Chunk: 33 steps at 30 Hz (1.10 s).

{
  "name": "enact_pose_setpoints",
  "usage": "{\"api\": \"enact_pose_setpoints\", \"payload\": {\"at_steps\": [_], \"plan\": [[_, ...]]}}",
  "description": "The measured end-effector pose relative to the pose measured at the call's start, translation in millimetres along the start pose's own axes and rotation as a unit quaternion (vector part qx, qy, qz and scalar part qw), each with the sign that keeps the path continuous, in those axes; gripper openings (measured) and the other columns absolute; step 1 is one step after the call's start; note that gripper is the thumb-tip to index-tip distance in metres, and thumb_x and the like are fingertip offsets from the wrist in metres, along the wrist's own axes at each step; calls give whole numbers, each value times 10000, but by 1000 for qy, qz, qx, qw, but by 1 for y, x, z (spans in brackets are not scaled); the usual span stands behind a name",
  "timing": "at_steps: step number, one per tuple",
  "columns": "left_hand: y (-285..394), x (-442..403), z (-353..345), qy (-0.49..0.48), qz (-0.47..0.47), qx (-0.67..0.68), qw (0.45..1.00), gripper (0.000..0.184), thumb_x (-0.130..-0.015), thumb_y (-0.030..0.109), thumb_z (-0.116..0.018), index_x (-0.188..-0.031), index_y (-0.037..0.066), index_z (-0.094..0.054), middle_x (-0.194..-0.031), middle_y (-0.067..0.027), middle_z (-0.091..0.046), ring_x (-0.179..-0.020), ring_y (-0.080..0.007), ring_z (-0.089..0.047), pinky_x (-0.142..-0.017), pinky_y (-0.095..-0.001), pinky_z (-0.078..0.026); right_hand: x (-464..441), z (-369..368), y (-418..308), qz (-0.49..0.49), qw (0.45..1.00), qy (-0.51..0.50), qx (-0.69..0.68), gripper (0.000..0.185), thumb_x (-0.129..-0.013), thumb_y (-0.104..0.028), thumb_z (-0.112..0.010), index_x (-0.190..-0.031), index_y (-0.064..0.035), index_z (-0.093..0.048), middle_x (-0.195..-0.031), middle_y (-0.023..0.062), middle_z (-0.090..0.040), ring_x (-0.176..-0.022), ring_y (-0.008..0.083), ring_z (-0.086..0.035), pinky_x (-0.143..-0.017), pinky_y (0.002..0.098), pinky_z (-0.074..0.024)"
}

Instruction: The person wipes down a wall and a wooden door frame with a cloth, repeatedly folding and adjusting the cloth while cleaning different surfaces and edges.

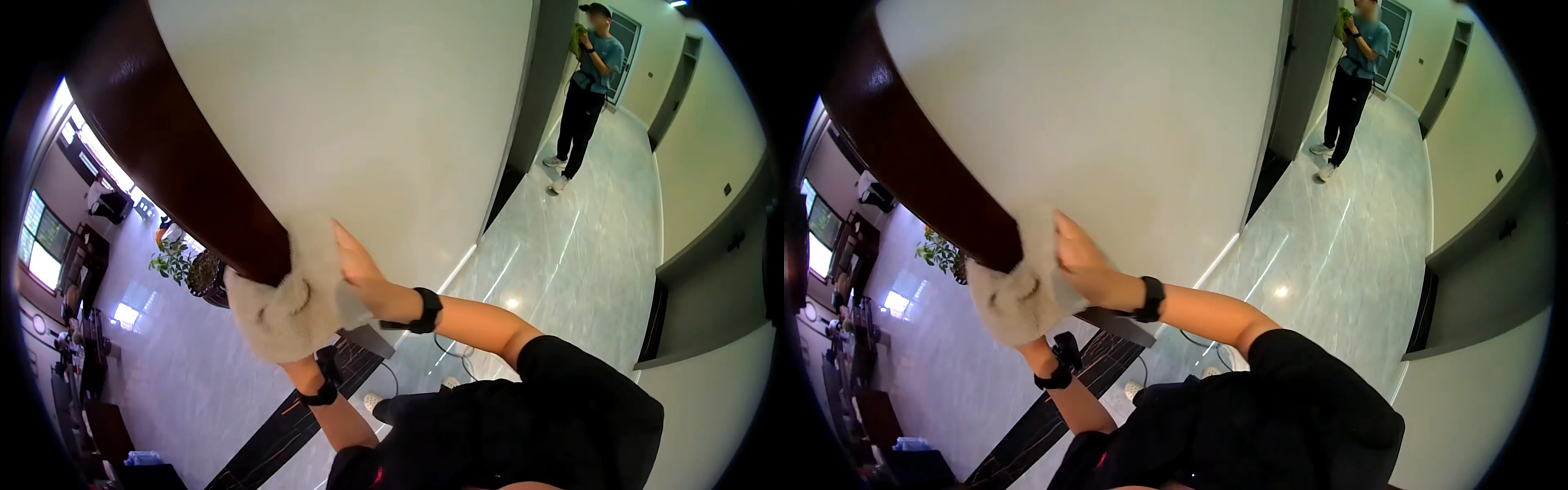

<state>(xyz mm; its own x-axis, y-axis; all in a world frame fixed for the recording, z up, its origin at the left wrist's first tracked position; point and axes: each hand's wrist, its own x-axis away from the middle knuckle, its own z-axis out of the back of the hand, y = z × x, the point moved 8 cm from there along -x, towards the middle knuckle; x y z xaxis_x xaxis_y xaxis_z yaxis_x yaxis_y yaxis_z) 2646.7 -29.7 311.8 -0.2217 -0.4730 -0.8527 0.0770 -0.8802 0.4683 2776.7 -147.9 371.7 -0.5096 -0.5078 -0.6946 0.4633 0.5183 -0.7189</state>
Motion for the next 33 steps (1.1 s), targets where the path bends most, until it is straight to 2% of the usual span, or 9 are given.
{"api": "enact_pose_setpoints", "payload": {"at_steps": [2,4,8,18,23,26,30,32,33], "plan": [[1,-8,-19,4,-8,-14,1000,302,-738,137,-678,-1011,22,-617,-967,-103,-647,-843,-217,-609,-781,-337,-475,-19,-22,7,-68,996,21,-63,496,-770,-121,-587,-1208,70,-455,-1221,238,-424,-1132,394,-409,-984,404,-349],[-4,-6,-39,4,-9,-34,999,319,-741,145,-680,-1025,21,-607,-972,-102,-642,-851,-219,-604,-791,-338,-472,-28,-33,-15,122,919,95,363,523,-761,-189,-590,-1198,60,-446,-1191,276,-406,-1087,437,-391,-965,480,-332],[-33,39,-61,-41,-5,-58,997,352,-746,162,-683,-1054,20,-587,-980,-102,-630,-866,-225,-595,-809,-340,-466,-8,-38,28,240,902,82,350,492,-736,-246,-632,-1160,-36,-500,-1188,224,-423,-1005,398,-400,-847,510,-336],[-117,175,-107,-205,21,-41,978,438,-761,203,-690,-1126,16,-538,-1002,-99,-602,-903,-237,-573,-856,-345,-451,65,-36,126,198,920,6,339,486,-690,-254,-620,-1109,-34,-508,-1122,181,-399,-1049,368,-355,-918,502,-311],[-90,162,-98,-103,120,54,986,426,-759,195,-688,-1113,6,-545,-1027,-107,-591,-939,-243,-562,-880,-349,-437,116,-33,140,241,845,-81,470,445,-714,-222,-592,-1110,-39,-500,-1148,169,-404,-1059,352,-359,-924,483,-314],[-55,146,-82,-28,245,177,953,370,-750,164,-683,-1062,-6,-578,-1053,-120,-587,-977,-245,-557,-895,-353,-424,133,-19,151,90,906,-98,402,409,-763,-179,-550,-1094,51,-483,-1120,224,-441,-1035,379,-410,-932,452,-328],[-42,153,-67,-9,325,247,913,315,-741,133,-677,-1010,-19,-612,-1080,-132,-583,-1015,-247,-551,-910,-357,-411,159,-7,177,-3,909,-86,407,456,-783,-158,-571,-1204,-16,-467,-1105,222,-491,-1014,396,-414,-904,436,-347],[-32,145,-70,-120,270,202,934,276,-805,147,-610,-1001,-46,-606,-1107,-140,-581,-1015,-233,-557,-862,-340,-439,148,-2,196,-112,942,-110,297,501,-752,-89,-533,-1141,183,-369,-1144,349,-404,-1070,476,-402,-977,493,-307],[-26,138,-67,-119,271,203,933,276,-805,147,-610,-1001,-46,-606,-1107,-140,-581,-1015,-233,-557,-862,-340,-439,139,0,194,-112,941,-111,298,501,-752,-89,-533,-1141,183,-369,-1144,349,-404,-1070,476,-402,-977,493,-307]]}}
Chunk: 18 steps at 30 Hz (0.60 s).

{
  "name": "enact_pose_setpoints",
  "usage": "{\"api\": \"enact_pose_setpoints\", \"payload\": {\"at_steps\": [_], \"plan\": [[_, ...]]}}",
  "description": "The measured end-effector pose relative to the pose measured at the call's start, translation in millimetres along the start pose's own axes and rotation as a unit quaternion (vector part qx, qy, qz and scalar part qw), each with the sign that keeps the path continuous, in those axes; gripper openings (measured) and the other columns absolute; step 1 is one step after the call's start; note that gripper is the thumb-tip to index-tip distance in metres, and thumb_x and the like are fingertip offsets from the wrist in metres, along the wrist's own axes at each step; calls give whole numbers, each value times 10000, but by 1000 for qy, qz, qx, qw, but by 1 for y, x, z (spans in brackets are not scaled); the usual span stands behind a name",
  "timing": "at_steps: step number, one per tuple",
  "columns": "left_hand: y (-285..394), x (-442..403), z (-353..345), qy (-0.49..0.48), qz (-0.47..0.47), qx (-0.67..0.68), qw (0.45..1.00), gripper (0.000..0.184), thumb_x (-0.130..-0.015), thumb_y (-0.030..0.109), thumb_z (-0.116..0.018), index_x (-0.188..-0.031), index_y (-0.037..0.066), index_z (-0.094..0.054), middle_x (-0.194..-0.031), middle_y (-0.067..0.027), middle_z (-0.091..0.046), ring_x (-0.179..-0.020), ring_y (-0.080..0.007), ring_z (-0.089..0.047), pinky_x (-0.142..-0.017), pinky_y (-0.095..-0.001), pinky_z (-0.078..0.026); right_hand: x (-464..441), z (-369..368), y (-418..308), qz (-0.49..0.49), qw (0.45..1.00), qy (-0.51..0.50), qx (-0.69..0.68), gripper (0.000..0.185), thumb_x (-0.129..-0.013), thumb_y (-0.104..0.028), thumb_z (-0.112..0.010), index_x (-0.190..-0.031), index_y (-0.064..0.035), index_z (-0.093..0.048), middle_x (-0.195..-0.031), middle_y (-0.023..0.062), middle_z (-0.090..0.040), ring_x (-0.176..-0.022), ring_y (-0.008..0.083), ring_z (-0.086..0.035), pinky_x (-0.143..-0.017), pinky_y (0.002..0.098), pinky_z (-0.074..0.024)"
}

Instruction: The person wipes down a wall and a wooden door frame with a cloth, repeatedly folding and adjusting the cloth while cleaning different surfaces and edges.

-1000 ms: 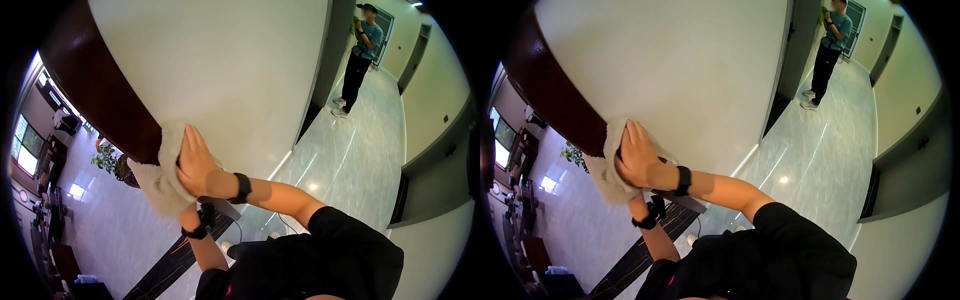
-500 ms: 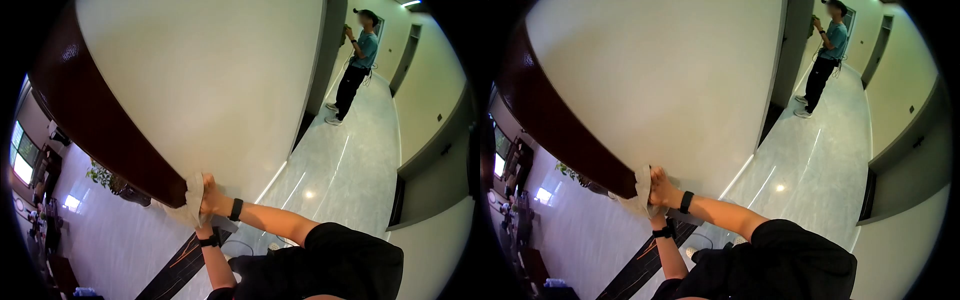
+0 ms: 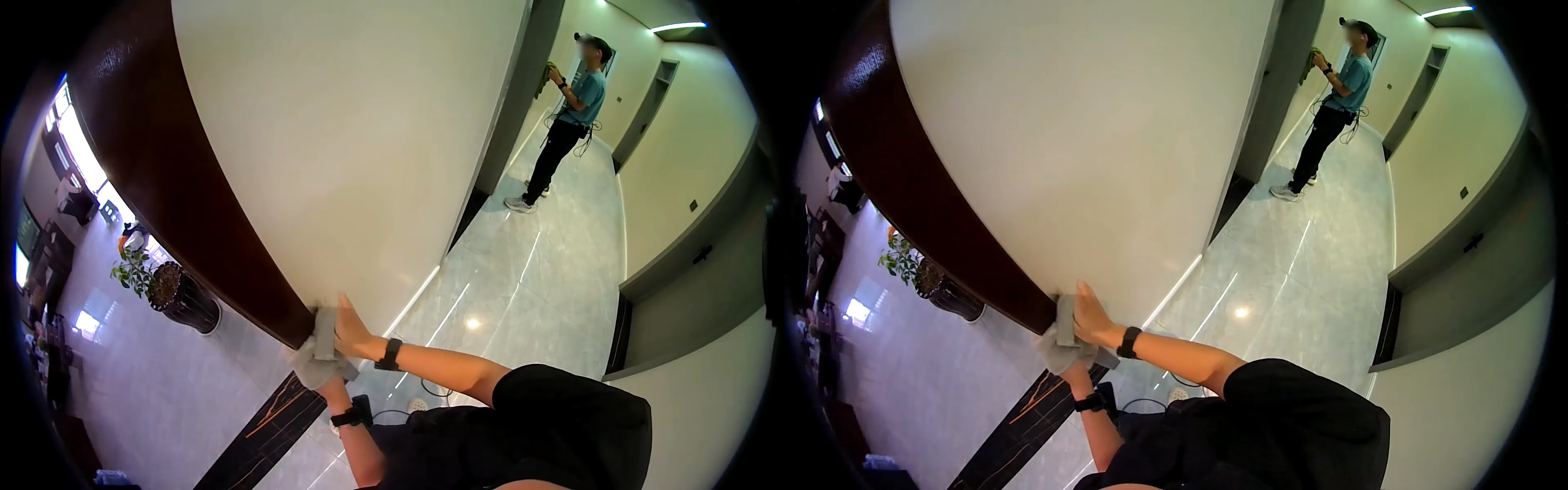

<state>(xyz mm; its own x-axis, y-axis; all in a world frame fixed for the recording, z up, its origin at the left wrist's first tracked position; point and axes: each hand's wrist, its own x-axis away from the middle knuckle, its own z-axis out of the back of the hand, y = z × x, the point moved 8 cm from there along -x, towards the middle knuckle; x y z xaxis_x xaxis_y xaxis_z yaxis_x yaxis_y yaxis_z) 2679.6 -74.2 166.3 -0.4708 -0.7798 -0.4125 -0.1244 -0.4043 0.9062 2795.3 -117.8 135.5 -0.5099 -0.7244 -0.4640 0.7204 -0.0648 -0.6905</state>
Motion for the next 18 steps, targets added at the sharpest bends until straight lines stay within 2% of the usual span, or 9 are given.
{"api": "enact_pose_setpoints", "payload": {"at_steps": [2,5,9,13,14,15,16,17,18], "plan": [[88,-16,6,77,-224,-220,946,218,-817,132,-586,-946,-34,-644,-1060,-139,-607,-972,-230,-573,-828,-325,-449,-24,34,-38,75,993,86,32,529,-747,-57,-526,-1174,187,-331,-1163,366,-380,-1074,491,-386,-992,500,-302],[180,-54,4,86,-274,-225,931,277,-757,147,-625,-997,13,-653,-1094,-160,-608,-987,-324,-551,-878,-361,-418,-69,80,-74,121,981,153,14,518,-755,-68,-523,-1167,186,-339,-1172,357,-374,-1068,497,-381,-989,523,-296],[166,-75,3,121,-270,-232,927,308,-795,187,-619,-1061,32,-638,-1131,-145,-607,-1046,-327,-545,-922,-378,-413,-111,156,-146,282,876,342,188,516,-746,-72,-531,-1168,168,-356,-1186,336,-376,-1067,494,-383,-980,551,-287],[154,-109,-19,49,-265,-297,916,320,-844,191,-593,-1131,50,-613,-1145,-136,-611,-1086,-328,-546,-939,-383,-423,-149,225,-204,348,808,392,268,260,-724,-13,-495,-976,51,-481,-1041,233,-474,-933,384,-460,-835,475,-376],[152,-118,-23,13,-270,-327,906,310,-864,166,-571,-1152,54,-601,-1132,-138,-616,-1082,-326,-552,-924,-375,-436,-159,236,-212,350,824,362,262,216,-713,-7,-495,-925,27,-473,-989,209,-473,-887,362,-457,-790,457,-377],[161,-100,-32,26,-358,-512,781,326,-871,174,-547,-1177,67,-582,-1139,-125,-611,-1095,-301,-547,-928,-363,-433,-166,242,-215,354,838,331,250,176,-702,-2,-496,-875,2,-466,-937,185,-471,-840,340,-455,-745,439,-378],[162,-79,-45,32,-427,-669,608,343,-878,183,-523,-1202,80,-563,-1146,-111,-606,-1108,-275,-542,-933,-351,-429,-166,242,-208,355,845,329,227,176,-702,-2,-496,-875,2,-466,-937,185,-471,-840,340,-455,-745,439,-378],[139,-78,-55,56,-398,-818,413,402,-882,185,-480,-1282,139,-481,-1249,-88,-538,-1158,-214,-506,-935,-354,-435,-162,240,-203,383,829,347,212,185,-685,-6,-499,-865,-6,-459,-925,179,-461,-828,341,-447,-736,438,-373],[77,-75,-52,112,-436,-757,473,447,-892,203,-469,-1329,133,-408,-1353,-74,-432,-1219,-180,-440,-969,-367,-417,-157,240,-197,413,808,371,198,195,-667,-10,-502,-856,-14,-452,-914,173,-452,-816,341,-439,-727,437,-368]]}}
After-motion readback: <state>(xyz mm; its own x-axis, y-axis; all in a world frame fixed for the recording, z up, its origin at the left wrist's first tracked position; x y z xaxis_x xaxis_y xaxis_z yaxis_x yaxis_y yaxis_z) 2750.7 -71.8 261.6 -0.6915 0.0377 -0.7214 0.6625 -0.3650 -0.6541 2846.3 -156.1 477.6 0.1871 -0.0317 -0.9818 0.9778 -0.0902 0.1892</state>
